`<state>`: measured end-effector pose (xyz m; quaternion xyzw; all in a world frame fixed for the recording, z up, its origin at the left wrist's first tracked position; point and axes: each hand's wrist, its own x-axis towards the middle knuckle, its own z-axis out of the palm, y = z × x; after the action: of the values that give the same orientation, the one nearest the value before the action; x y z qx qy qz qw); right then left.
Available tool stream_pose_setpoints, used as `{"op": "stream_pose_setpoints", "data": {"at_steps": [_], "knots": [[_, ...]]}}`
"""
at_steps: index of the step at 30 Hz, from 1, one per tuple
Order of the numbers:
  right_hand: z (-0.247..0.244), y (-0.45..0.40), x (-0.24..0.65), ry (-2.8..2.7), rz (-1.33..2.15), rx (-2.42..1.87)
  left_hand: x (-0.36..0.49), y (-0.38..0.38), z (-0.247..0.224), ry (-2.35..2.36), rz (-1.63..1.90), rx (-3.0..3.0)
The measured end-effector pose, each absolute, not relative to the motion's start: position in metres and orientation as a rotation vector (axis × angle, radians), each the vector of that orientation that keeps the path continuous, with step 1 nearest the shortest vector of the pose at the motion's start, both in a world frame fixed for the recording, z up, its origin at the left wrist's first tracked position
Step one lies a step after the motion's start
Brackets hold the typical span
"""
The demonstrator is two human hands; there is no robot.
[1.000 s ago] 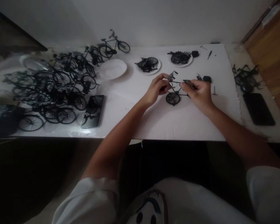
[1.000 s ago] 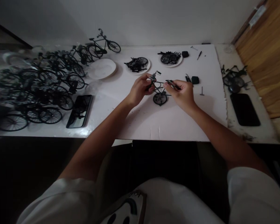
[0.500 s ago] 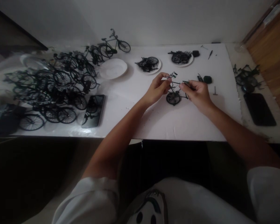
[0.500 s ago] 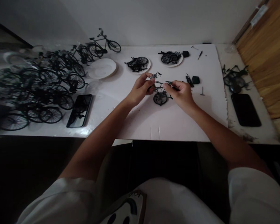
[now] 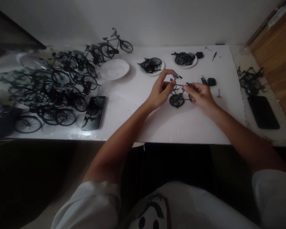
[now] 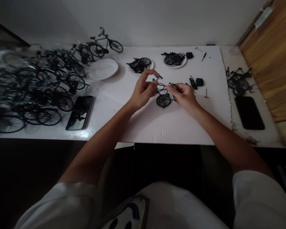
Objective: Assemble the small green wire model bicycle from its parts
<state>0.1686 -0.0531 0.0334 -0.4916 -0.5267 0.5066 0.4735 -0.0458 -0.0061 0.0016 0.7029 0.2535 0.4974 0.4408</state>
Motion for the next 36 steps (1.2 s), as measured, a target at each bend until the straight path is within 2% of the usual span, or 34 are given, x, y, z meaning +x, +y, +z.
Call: {"op": "stream_pose_setpoints", "data": {"at_steps": [18, 36], "knots": [[0.0304, -0.0522, 0.1676, -1.271, 1.337, -1.158, -0.0440, -0.0148, 0.0078, 0.836, 1.370, 1.982], [0.0310, -0.0512, 0.1687, -1.327, 1.343, -1.140, -0.0473, -0.0066, -0.0010, 0.794, 1.432, 2.032]]}}
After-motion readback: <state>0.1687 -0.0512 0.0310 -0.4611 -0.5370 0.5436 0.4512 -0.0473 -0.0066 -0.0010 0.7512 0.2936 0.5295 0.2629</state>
